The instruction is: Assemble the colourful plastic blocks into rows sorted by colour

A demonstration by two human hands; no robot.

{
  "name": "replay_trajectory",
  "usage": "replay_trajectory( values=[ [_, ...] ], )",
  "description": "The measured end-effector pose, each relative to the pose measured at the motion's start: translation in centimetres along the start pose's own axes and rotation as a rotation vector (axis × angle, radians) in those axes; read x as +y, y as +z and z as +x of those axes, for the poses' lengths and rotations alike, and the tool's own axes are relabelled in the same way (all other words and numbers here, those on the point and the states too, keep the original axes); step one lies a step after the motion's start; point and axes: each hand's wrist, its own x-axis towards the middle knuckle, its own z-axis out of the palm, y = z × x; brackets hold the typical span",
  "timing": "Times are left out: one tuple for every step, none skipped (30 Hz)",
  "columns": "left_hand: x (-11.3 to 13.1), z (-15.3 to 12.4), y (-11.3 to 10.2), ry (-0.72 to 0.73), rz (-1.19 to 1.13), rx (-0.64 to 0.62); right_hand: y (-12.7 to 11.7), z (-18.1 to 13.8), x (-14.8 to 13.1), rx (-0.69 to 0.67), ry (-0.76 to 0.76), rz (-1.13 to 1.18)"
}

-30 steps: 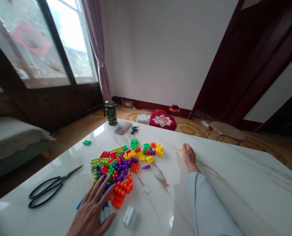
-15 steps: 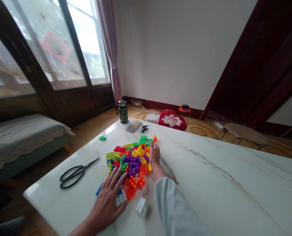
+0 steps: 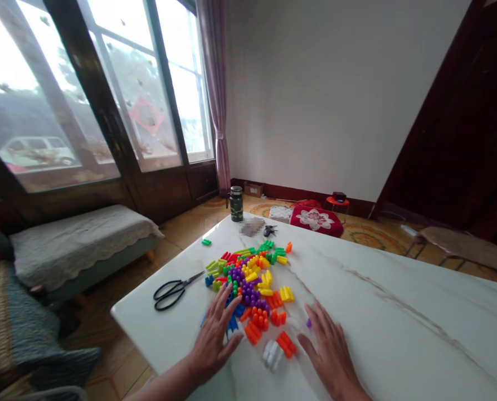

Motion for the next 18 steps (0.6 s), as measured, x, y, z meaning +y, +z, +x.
replay_trajectory(
  values=[
    [-0.8, 1.0, -0.1, -0.039, -0.018, 0.036, 0.5, -1.1, 1.2, -0.027, -0.021, -0.091],
    [-1.8, 2.3, -0.2, -0.100, -0.031, 0.085, 0.9, -1.9, 2.0, -0.034, -0.041, -0.171],
    [-3.2, 4.0, -0.3, -0.184, -0.036, 0.138, 1.3, -2.5, 2.4, -0.030, -0.054, -0.235],
    [-4.9, 5.8, -0.3, -0.289, -0.024, 0.174, 1.5, -2.9, 2.5, -0.023, -0.073, -0.285],
    [-6.8, 7.7, -0.2, -0.399, 0.012, 0.192, 1.7, -3.0, 2.5, -0.008, -0.089, -0.322],
    [-8.8, 9.5, -0.1, -0.501, 0.061, 0.166, 1.7, -3.0, 2.3, 0.008, -0.105, -0.349],
    [-10.8, 11.3, 0.1, -0.594, 0.110, 0.122, 1.7, -2.9, 2.2, 0.022, -0.122, -0.367],
    [-12.7, 12.8, 0.2, -0.680, 0.160, 0.069, 1.7, -2.8, 2.0, 0.033, -0.138, -0.380],
    [-14.4, 14.1, 0.3, -0.747, 0.208, 0.003, 1.6, -2.6, 2.0, 0.041, -0.150, -0.389],
    [-16.0, 15.1, 0.4, -0.808, 0.245, -0.058, 1.5, -2.6, 1.9, 0.046, -0.157, -0.395],
    [-17.2, 15.9, 0.6, -0.834, 0.248, -0.083, 1.4, -2.5, 1.9, 0.047, -0.161, -0.399],
    [-18.3, 16.5, 0.7, -0.847, 0.243, -0.102, 1.2, -2.6, 1.9, 0.045, -0.162, -0.402],
    [-19.0, 16.9, 0.8, -0.856, 0.232, -0.125, 1.1, -2.6, 1.8, 0.038, -0.160, -0.404],
    [-19.6, 17.2, 1.0, -0.859, 0.216, -0.148, 1.0, -2.7, 1.7, 0.030, -0.157, -0.406],
    [-19.9, 17.3, 1.3, -0.852, 0.197, -0.169, 0.8, -2.7, 1.5, 0.020, -0.154, -0.407],
    [-20.0, 17.4, 1.6, -0.833, 0.176, -0.187, 0.7, -2.7, 1.4, 0.009, -0.150, -0.408],
    [-19.9, 17.4, 2.0, -0.802, 0.153, -0.204, 0.6, -2.8, 1.2, 0.000, -0.146, -0.407],
    [-19.6, 17.3, 2.3, -0.762, 0.127, -0.219, 0.5, -2.8, 1.1, -0.008, -0.140, -0.406]
  ],
)
